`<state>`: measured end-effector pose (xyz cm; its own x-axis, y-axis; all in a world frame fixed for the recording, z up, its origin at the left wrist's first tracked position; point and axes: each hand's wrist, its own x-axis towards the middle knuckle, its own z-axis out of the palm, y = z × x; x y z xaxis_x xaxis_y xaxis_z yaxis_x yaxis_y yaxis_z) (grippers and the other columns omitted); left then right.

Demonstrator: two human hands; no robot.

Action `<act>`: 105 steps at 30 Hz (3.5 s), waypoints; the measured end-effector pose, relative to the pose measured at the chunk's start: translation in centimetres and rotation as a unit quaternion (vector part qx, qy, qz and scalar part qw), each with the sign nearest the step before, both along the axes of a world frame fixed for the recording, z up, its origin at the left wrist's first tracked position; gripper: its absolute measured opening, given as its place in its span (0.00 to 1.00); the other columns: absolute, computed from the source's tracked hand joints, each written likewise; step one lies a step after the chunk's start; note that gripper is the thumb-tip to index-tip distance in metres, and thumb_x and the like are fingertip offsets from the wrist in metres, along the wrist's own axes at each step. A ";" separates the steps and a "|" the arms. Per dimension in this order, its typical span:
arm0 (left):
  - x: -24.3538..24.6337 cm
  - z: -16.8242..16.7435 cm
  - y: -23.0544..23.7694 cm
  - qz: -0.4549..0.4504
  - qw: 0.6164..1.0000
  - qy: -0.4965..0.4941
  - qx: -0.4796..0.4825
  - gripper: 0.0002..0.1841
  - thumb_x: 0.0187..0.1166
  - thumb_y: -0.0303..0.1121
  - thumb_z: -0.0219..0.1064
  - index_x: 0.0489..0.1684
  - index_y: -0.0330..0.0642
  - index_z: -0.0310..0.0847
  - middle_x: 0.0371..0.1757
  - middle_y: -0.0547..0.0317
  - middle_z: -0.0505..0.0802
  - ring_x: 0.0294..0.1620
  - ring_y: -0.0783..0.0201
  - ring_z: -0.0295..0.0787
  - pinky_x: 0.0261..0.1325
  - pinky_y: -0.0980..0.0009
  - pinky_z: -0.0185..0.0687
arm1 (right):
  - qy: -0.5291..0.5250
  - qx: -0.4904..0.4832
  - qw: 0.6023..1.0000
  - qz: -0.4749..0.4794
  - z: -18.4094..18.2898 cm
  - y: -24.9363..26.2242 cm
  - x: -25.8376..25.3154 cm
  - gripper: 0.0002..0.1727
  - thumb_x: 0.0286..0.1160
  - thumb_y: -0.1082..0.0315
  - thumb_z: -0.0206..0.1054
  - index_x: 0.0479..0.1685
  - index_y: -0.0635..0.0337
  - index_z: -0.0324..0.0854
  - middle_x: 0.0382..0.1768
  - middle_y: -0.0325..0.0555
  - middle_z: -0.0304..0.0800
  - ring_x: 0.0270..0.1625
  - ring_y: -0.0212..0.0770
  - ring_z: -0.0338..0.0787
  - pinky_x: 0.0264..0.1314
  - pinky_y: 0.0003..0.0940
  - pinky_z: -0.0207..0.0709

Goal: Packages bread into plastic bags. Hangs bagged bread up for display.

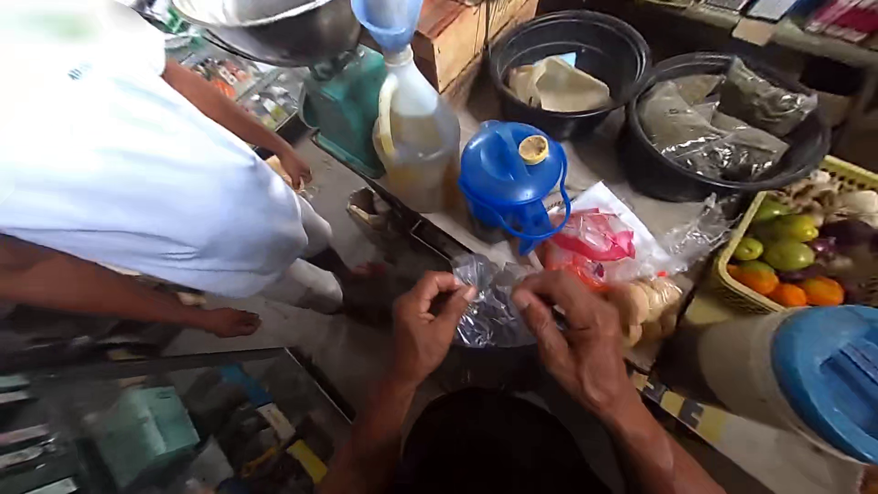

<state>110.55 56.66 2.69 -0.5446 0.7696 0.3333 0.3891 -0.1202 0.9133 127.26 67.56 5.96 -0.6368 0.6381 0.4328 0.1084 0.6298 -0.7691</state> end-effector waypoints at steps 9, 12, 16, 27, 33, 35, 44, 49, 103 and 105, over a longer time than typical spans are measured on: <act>-0.4 -1.1 -1.2 -0.053 0.996 -0.009 0.076 0.07 0.75 0.22 0.71 0.42 0.24 0.87 0.44 0.44 0.94 0.46 0.66 0.92 0.55 0.73 0.88 | 0.128 -0.243 0.958 0.082 -3.1 -1.6 -4.4 0.10 0.68 0.82 0.69 0.40 0.59 0.89 0.40 0.28 0.95 0.41 0.22 0.92 0.49 0.23 0.89; -1.4 -1.4 -2.4 -0.056 0.990 -0.067 0.112 0.08 0.78 0.23 0.69 0.43 0.23 0.87 0.45 0.47 0.94 0.48 0.69 0.92 0.56 0.74 0.88 | 0.150 -0.262 0.948 0.100 -3.5 -2.1 -5.3 0.12 0.69 0.83 0.69 0.40 0.55 0.89 0.39 0.25 0.95 0.40 0.23 0.93 0.48 0.25 0.90; -1.9 -2.3 -2.7 -0.004 0.979 -0.118 0.165 0.07 0.79 0.23 0.66 0.44 0.26 0.86 0.46 0.51 0.95 0.48 0.71 0.92 0.55 0.74 0.89 | 0.143 -0.266 0.948 0.098 -4.6 -3.4 -5.8 0.11 0.68 0.84 0.68 0.40 0.58 0.86 0.38 0.27 0.95 0.38 0.24 0.93 0.46 0.25 0.91; 0.1 -1.4 -1.7 -0.006 0.981 -0.144 0.128 0.08 0.82 0.22 0.62 0.48 0.24 0.82 0.45 0.53 0.92 0.46 0.74 0.89 0.55 0.75 0.86 | 0.013 -0.135 0.991 -0.018 -7.5 -2.5 -4.7 0.13 0.66 0.80 0.68 0.49 0.79 0.80 0.36 0.51 0.91 0.37 0.25 0.89 0.46 0.22 0.85; 0.5 -1.8 -2.1 -0.111 0.965 -0.197 0.135 0.08 0.82 0.23 0.60 0.53 0.30 0.79 0.41 0.62 0.92 0.39 0.76 0.90 0.46 0.74 0.89 | 0.059 -0.178 0.982 -0.016 -7.1 0.3 -4.8 0.11 0.74 0.72 0.64 0.47 0.71 0.85 0.41 0.40 0.92 0.40 0.21 0.88 0.45 0.20 0.85; 0.2 -2.6 -2.3 -0.132 0.965 -0.200 0.109 0.09 0.81 0.22 0.61 0.53 0.29 0.79 0.40 0.65 0.93 0.36 0.77 0.89 0.40 0.76 0.88 | 0.085 -0.299 0.950 -0.026 -6.4 0.2 -4.1 0.09 0.76 0.75 0.63 0.49 0.66 0.84 0.39 0.37 0.92 0.37 0.26 0.90 0.41 0.27 0.89; -1.0 -7.0 -0.7 -0.039 0.993 0.005 -0.115 0.09 0.75 0.30 0.71 0.48 0.35 0.86 0.34 0.59 0.91 0.35 0.72 0.87 0.43 0.73 0.87 | 0.132 -0.482 0.866 -0.021 -8.3 -1.6 -2.0 0.10 0.80 0.77 0.59 0.52 0.64 0.83 0.30 0.41 0.90 0.32 0.35 0.90 0.42 0.34 0.89; -0.6 -8.7 0.6 0.031 0.992 0.009 -0.123 0.12 0.83 0.28 0.65 0.57 0.32 0.85 0.51 0.48 0.93 0.49 0.64 0.91 0.54 0.66 0.89 | -0.009 -0.382 0.924 -0.003 -10.5 -3.7 -1.3 0.14 0.73 0.69 0.74 0.53 0.65 0.81 0.34 0.38 0.91 0.34 0.29 0.89 0.40 0.27 0.87; 20.2 -12.2 14.3 -0.113 0.960 0.025 -0.256 0.41 0.68 0.62 0.74 0.67 0.31 0.82 0.63 0.35 0.89 0.62 0.41 0.89 0.62 0.44 0.85 | -0.304 -0.008 0.923 0.236 2.5 25.4 15.2 0.12 0.79 0.73 0.64 0.58 0.60 0.77 0.42 0.37 0.94 0.43 0.28 0.95 0.51 0.27 0.92; 20.2 -12.3 14.3 -0.106 0.963 0.027 -0.248 0.41 0.68 0.62 0.74 0.67 0.30 0.82 0.63 0.35 0.89 0.62 0.41 0.90 0.62 0.44 0.86 | -0.309 -0.057 0.923 0.221 2.5 25.7 15.2 0.15 0.82 0.70 0.62 0.65 0.59 0.73 0.46 0.36 0.95 0.45 0.28 0.96 0.52 0.26 0.92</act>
<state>130.78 70.91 -9.59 -0.3503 0.9332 -0.0805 0.4528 0.2439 0.8576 142.48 93.25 8.51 -0.9484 0.2766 -0.1554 0.3018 0.6359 -0.7103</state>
